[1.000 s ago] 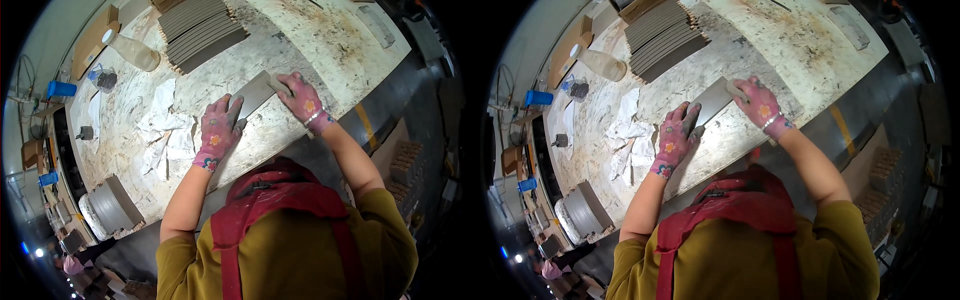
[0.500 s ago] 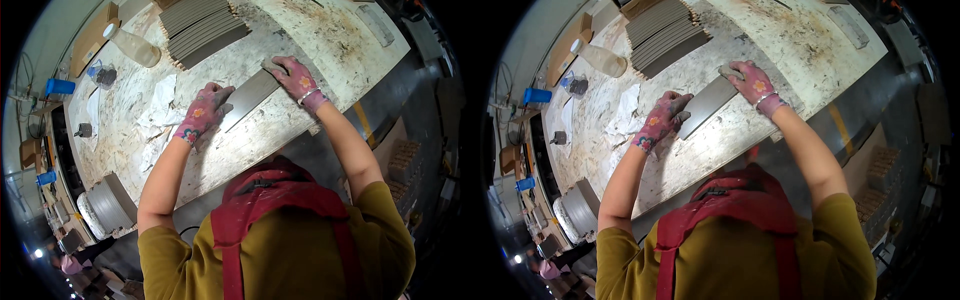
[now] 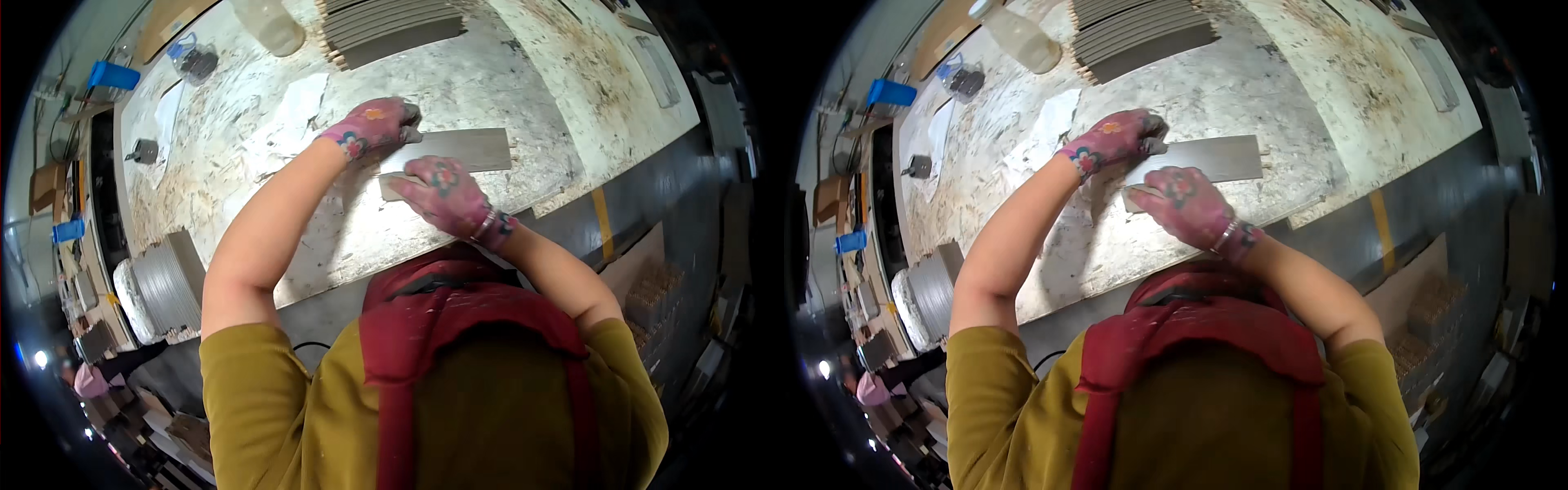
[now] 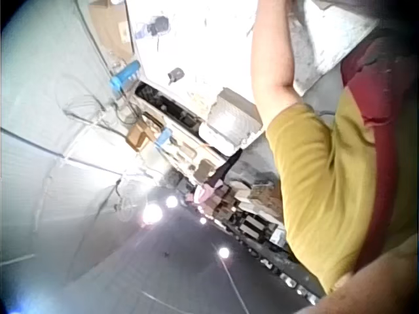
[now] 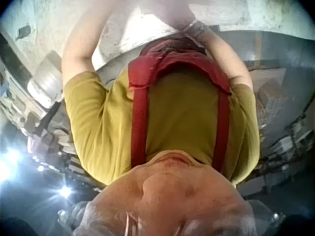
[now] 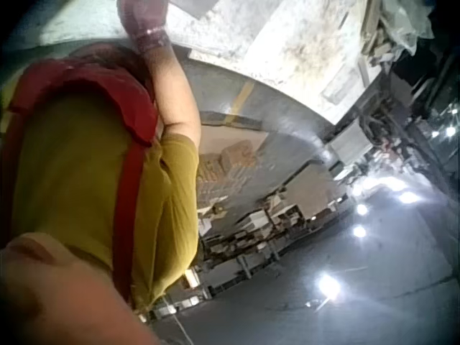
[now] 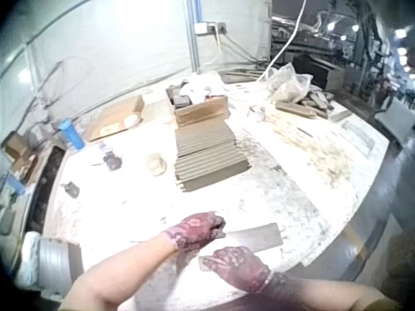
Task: The person rubs a small block against wooden boards with finger-jointed ends, picks them from a stack, treats the surfaces and edges, and places them into new piles.
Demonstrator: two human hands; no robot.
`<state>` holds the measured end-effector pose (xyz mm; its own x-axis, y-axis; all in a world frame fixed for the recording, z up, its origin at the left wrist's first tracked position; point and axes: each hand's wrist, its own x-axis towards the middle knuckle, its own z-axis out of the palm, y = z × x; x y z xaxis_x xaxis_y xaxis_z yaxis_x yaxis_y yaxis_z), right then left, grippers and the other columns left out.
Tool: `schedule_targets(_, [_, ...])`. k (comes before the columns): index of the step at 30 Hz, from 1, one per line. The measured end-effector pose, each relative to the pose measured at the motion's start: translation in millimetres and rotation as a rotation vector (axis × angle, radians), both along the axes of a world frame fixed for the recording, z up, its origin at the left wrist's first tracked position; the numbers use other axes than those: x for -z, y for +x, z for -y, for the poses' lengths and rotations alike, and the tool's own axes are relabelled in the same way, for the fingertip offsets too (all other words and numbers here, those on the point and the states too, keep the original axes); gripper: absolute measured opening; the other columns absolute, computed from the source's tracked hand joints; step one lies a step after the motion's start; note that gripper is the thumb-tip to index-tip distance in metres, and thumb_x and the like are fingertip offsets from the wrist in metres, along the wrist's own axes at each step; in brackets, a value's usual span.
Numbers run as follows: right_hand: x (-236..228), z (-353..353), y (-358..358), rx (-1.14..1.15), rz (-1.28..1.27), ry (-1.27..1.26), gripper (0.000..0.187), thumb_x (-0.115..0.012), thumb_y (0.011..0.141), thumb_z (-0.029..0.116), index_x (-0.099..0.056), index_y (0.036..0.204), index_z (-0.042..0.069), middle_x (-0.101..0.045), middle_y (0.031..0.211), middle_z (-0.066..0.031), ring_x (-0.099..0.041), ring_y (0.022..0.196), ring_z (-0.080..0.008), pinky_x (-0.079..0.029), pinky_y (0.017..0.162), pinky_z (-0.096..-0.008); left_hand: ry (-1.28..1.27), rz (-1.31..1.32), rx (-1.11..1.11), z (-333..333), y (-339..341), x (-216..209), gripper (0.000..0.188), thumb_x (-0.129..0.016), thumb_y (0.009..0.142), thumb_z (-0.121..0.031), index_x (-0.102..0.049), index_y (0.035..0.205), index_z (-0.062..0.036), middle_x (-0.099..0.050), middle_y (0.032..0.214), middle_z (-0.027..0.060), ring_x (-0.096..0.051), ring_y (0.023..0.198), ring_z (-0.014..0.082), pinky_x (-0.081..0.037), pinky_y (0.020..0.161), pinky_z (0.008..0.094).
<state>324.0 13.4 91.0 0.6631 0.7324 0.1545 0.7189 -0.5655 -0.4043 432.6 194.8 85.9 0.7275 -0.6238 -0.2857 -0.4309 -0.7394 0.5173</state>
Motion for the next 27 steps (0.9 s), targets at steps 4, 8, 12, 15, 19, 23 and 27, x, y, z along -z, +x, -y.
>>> schedule_targets(4, [8.2,20.7,4.0,0.024,0.028,-0.041,0.037,-0.060,0.086,0.014,-0.062,0.123,0.019,-0.064,0.111,-0.0103,-0.061,0.107,-0.0292,-0.049,0.088,-0.0445,0.007,-0.045,-0.006,0.2,-5.1,-7.6,0.031,-0.062,0.092,-0.031,-0.066,0.116,-0.0114,-0.063,0.112,0.0129,-0.060,0.107,0.0317,-0.048,0.093,0.0379])
schedule_targets(8, [11.7,97.4,-0.5,0.124,0.218,-0.004,0.034,-0.066,0.084,0.016,-0.066,0.118,0.020,-0.066,0.106,-0.0130,-0.065,0.097,-0.0318,-0.053,0.082,-0.0446,-0.011,0.006,0.077,-3.5,-1.5,-2.0,0.025,-0.060,0.093,-0.028,-0.066,0.113,-0.0138,-0.062,0.111,0.0124,-0.060,0.105,0.0318,-0.049,0.090,0.0384])
schedule_targets(12, [-10.8,183.4,-16.6,0.432,0.123,-0.133,0.041,-0.071,0.080,0.010,-0.064,0.120,0.011,-0.059,0.115,-0.0174,-0.058,0.106,-0.0343,-0.050,0.089,-0.0418,0.020,0.036,0.111,-4.4,-2.3,-5.9,0.023,-0.059,0.092,-0.024,-0.066,0.112,-0.0143,-0.062,0.109,0.0125,-0.061,0.103,0.0320,-0.050,0.088,0.0388])
schedule_targets(15, [-24.9,199.2,-14.6,0.636,0.079,-0.051,0.038,-0.069,0.082,0.015,-0.065,0.120,0.012,-0.059,0.115,-0.0148,-0.058,0.105,-0.0348,-0.048,0.091,-0.0416,0.259,0.315,0.172,29.7,-27.9,-32.1,0.027,-0.061,0.089,-0.021,-0.065,0.114,-0.0136,-0.062,0.113,0.0137,-0.061,0.103,0.0333,-0.050,0.088,0.0398])
schedule_targets(19, [-39.0,141.7,14.4,0.455,-0.041,0.160,0.038,-0.069,0.082,0.017,-0.065,0.119,0.012,-0.059,0.114,-0.0142,-0.058,0.108,-0.0324,-0.047,0.092,-0.0420,-0.261,0.639,-0.048,86.0,-106.7,3.2,0.046,-0.066,0.080,-0.026,-0.059,0.121,-0.0058,-0.059,0.123,0.0148,-0.054,0.118,0.0304,-0.046,0.095,0.0439])
schedule_targets(23, [-55.9,55.8,42.9,0.043,-0.085,0.115,0.034,-0.066,0.084,0.020,-0.066,0.117,0.013,-0.060,0.115,-0.0124,-0.060,0.103,-0.0313,-0.048,0.091,-0.0400,-0.260,0.447,-0.151,94.9,-134.5,16.1,0.048,-0.064,0.083,-0.027,-0.059,0.128,-0.0090,-0.060,0.126,0.0121,-0.052,0.120,0.0308,-0.037,0.106,0.0439])
schedule_targets(27, [-26.0,-0.8,44.2,-0.271,0.021,-0.064,0.037,-0.065,0.085,0.023,-0.062,0.121,0.017,-0.059,0.114,-0.0120,-0.060,0.102,-0.0303,-0.049,0.087,-0.0400,-0.326,-0.019,-0.184,88.5,-148.0,20.5,0.050,-0.062,0.085,-0.029,-0.057,0.131,-0.0075,-0.057,0.131,0.0141,-0.052,0.123,0.0316,-0.040,0.105,0.0390])
